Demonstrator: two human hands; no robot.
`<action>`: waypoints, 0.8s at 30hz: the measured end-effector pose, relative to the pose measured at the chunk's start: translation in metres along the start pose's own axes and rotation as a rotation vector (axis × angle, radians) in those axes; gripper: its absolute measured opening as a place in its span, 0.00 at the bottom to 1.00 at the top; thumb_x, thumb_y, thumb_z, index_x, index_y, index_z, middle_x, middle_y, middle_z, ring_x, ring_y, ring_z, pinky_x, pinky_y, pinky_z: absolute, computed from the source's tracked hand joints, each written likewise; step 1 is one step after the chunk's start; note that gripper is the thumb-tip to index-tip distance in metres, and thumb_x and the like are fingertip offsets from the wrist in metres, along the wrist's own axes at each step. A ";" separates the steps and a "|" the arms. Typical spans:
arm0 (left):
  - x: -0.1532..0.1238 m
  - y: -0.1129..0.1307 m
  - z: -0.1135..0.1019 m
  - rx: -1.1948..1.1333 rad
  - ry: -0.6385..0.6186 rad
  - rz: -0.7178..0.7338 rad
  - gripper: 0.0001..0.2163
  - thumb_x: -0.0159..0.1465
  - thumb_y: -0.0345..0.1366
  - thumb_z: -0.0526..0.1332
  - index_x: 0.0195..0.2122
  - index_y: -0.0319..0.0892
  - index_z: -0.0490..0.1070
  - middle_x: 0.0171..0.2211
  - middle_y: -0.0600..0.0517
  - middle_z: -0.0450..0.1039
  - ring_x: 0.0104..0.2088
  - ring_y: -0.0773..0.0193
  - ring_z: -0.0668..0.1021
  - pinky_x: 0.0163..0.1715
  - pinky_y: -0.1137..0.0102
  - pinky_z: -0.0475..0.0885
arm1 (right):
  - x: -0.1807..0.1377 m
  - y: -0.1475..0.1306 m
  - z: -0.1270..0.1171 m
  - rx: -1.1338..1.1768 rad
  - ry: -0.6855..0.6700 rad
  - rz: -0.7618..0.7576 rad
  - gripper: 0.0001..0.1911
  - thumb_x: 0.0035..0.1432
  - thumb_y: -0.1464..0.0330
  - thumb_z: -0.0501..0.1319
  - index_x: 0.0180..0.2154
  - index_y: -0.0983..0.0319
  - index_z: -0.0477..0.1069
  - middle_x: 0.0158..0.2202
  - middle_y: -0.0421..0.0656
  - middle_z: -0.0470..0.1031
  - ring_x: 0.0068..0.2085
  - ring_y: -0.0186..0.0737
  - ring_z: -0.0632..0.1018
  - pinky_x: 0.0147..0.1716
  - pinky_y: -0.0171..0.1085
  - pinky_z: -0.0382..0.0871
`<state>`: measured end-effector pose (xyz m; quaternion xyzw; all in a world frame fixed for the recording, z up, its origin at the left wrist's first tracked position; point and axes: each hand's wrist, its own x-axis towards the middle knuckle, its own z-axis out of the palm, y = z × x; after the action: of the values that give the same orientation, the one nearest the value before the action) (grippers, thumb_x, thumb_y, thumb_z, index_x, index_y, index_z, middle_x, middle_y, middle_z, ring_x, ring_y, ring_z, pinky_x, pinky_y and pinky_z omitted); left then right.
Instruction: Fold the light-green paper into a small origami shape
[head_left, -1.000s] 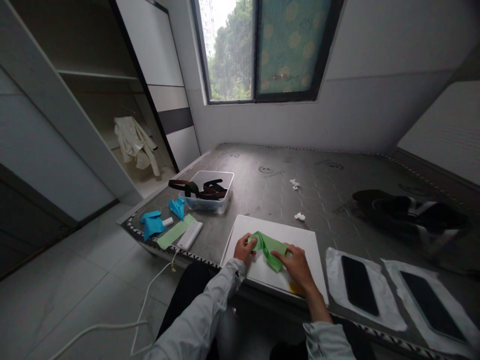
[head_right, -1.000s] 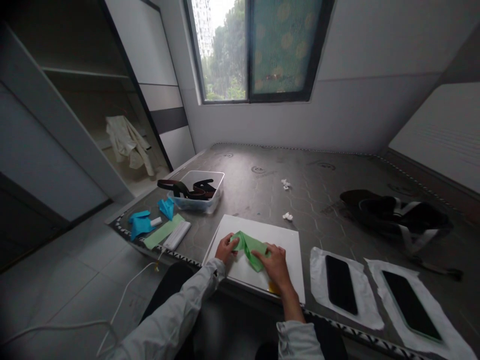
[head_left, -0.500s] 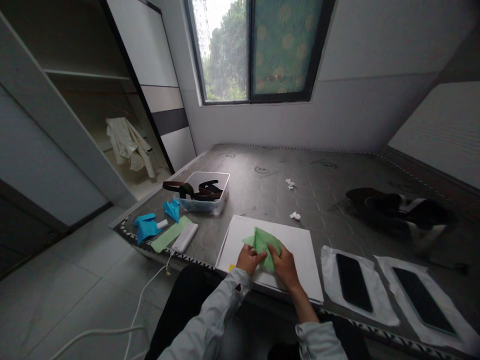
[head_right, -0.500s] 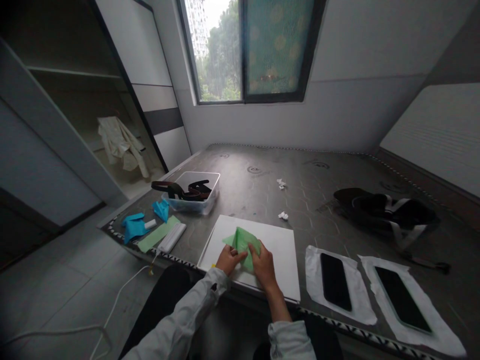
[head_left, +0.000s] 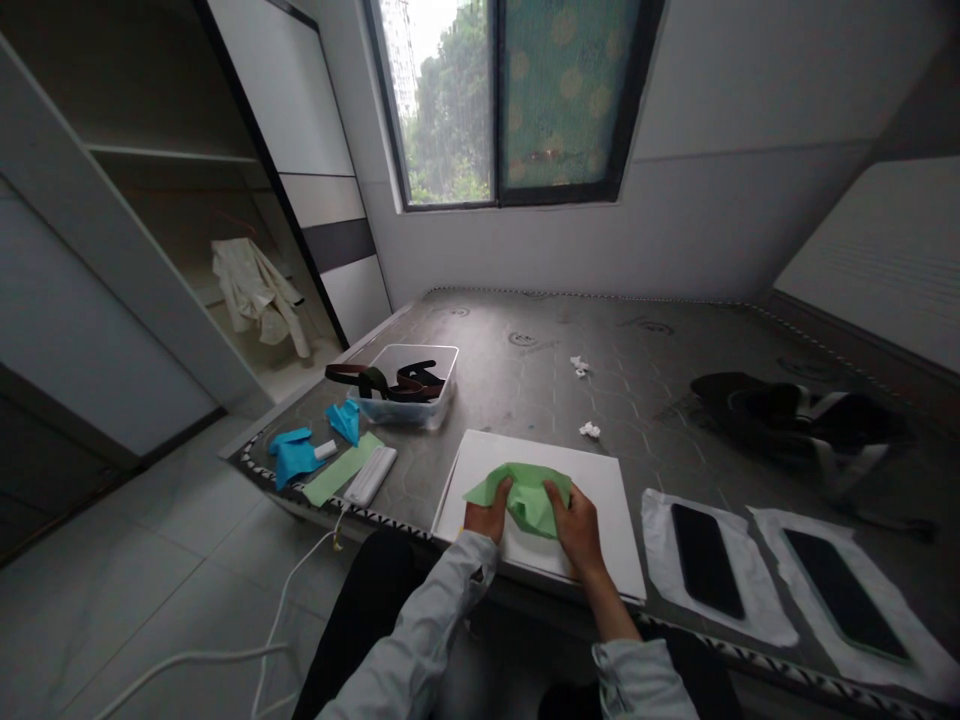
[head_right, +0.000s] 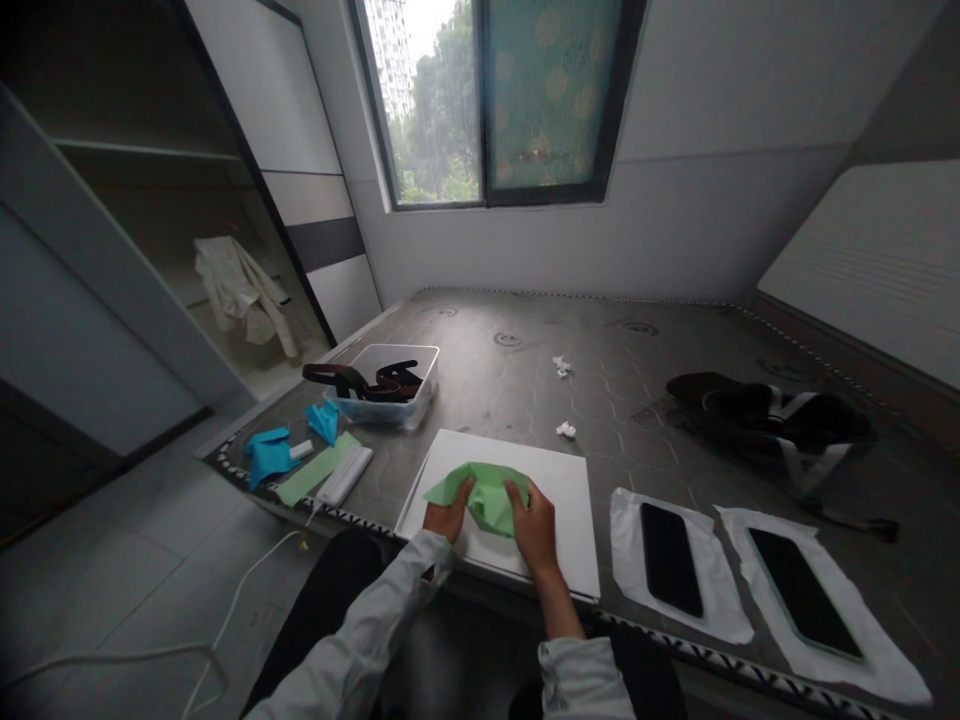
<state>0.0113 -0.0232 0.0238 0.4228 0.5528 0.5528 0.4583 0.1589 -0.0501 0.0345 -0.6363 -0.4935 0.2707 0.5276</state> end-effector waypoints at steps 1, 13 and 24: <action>0.002 0.001 -0.003 0.004 -0.014 0.023 0.13 0.53 0.40 0.69 0.38 0.42 0.77 0.44 0.46 0.79 0.51 0.52 0.76 0.57 0.59 0.65 | 0.002 0.001 -0.001 0.023 0.002 0.023 0.27 0.54 0.46 0.57 0.31 0.64 0.74 0.25 0.43 0.76 0.27 0.42 0.73 0.26 0.35 0.66; 0.028 0.015 -0.018 0.044 -0.296 -0.162 0.23 0.52 0.53 0.66 0.39 0.39 0.71 0.31 0.46 0.80 0.34 0.56 0.81 0.35 0.65 0.76 | 0.006 -0.001 -0.005 0.231 -0.059 0.174 0.30 0.48 0.43 0.60 0.34 0.65 0.75 0.26 0.44 0.78 0.28 0.44 0.77 0.25 0.36 0.70; 0.002 0.013 -0.008 0.142 -0.308 -0.028 0.25 0.46 0.48 0.71 0.39 0.43 0.64 0.27 0.54 0.75 0.22 0.68 0.75 0.22 0.76 0.67 | 0.011 0.006 -0.010 0.181 0.093 0.194 0.33 0.50 0.43 0.58 0.38 0.67 0.75 0.29 0.48 0.80 0.30 0.47 0.78 0.28 0.38 0.71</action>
<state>0.0026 -0.0226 0.0361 0.5259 0.5197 0.4347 0.5142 0.1733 -0.0437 0.0337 -0.6427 -0.3780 0.3340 0.5766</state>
